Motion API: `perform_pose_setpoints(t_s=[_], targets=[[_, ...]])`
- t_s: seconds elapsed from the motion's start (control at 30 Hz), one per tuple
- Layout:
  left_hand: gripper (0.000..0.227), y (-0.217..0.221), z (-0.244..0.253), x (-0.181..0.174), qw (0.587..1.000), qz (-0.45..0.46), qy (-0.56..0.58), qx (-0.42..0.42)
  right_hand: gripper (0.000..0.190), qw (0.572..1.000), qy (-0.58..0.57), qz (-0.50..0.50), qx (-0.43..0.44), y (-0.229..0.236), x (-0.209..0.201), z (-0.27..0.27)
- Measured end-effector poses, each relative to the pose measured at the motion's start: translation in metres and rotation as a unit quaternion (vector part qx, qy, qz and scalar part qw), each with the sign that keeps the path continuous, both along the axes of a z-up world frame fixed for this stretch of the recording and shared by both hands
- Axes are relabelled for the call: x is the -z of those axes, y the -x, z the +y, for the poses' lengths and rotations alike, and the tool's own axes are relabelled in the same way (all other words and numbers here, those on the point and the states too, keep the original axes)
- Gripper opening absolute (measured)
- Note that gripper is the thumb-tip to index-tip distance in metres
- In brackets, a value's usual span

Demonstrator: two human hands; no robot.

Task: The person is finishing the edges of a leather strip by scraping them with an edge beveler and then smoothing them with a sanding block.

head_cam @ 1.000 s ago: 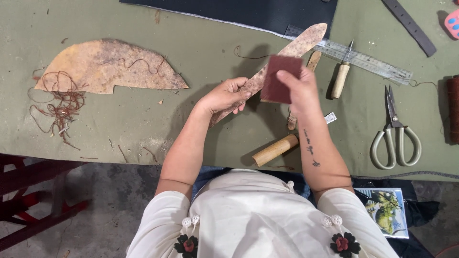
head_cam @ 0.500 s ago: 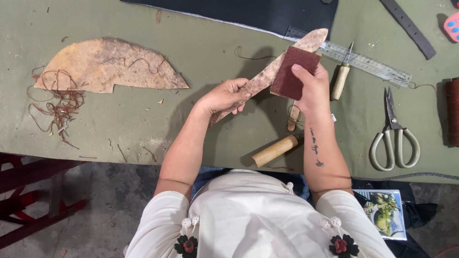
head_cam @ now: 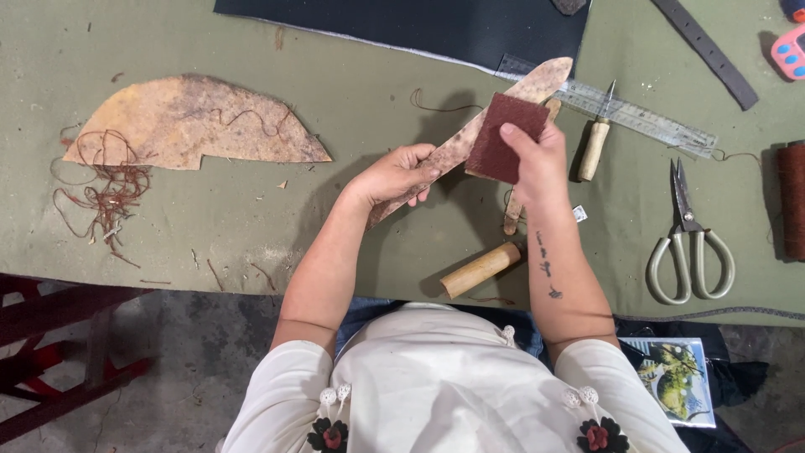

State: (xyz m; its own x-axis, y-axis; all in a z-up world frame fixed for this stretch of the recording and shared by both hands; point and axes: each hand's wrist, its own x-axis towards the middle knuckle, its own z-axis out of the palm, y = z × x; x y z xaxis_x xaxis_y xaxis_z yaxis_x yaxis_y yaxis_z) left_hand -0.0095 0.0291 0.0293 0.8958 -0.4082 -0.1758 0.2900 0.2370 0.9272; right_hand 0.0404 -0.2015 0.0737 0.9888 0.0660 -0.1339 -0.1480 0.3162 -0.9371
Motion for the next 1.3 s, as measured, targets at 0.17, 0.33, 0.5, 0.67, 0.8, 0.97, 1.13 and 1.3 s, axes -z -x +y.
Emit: perform_pose_setpoints(t_s=[0.17,0.33,0.5,0.67,0.8,0.97,1.13,1.3], targets=[[0.012,-0.002,0.000,0.012,1.000,0.002,-0.001,-0.007,0.020,1.000,0.025,0.009,-0.016,0.025,-0.002,0.031],[0.013,-0.002,-0.001,0.006,1.000,0.002,-0.002,-0.003,0.021,1.000,0.021,-0.012,-0.008,0.003,0.007,0.005],[0.010,-0.002,-0.003,0.012,1.000,0.007,-0.008,0.002,0.020,0.999,-0.008,-0.027,0.018,0.002,-0.001,0.001],[0.007,-0.006,0.001,0.015,1.000,-0.006,-0.027,0.001,0.018,0.998,0.031,-0.039,-0.042,0.018,0.038,0.031],[0.010,-0.002,-0.003,0.013,1.000,-0.005,-0.025,-0.007,0.026,0.998,0.053,-0.017,-0.013,0.016,-0.008,0.009],[0.006,-0.005,-0.002,0.018,1.000,-0.006,-0.019,-0.005,0.025,0.999,-0.037,-0.020,0.034,-0.006,0.025,-0.004],[0.007,-0.002,-0.003,0.008,1.000,0.007,-0.022,-0.012,0.027,1.000,0.013,0.000,-0.003,0.015,0.020,0.022],[0.008,-0.004,-0.008,0.004,1.000,0.009,-0.025,-0.011,0.022,1.000,0.001,-0.015,0.022,-0.001,0.000,-0.005]])
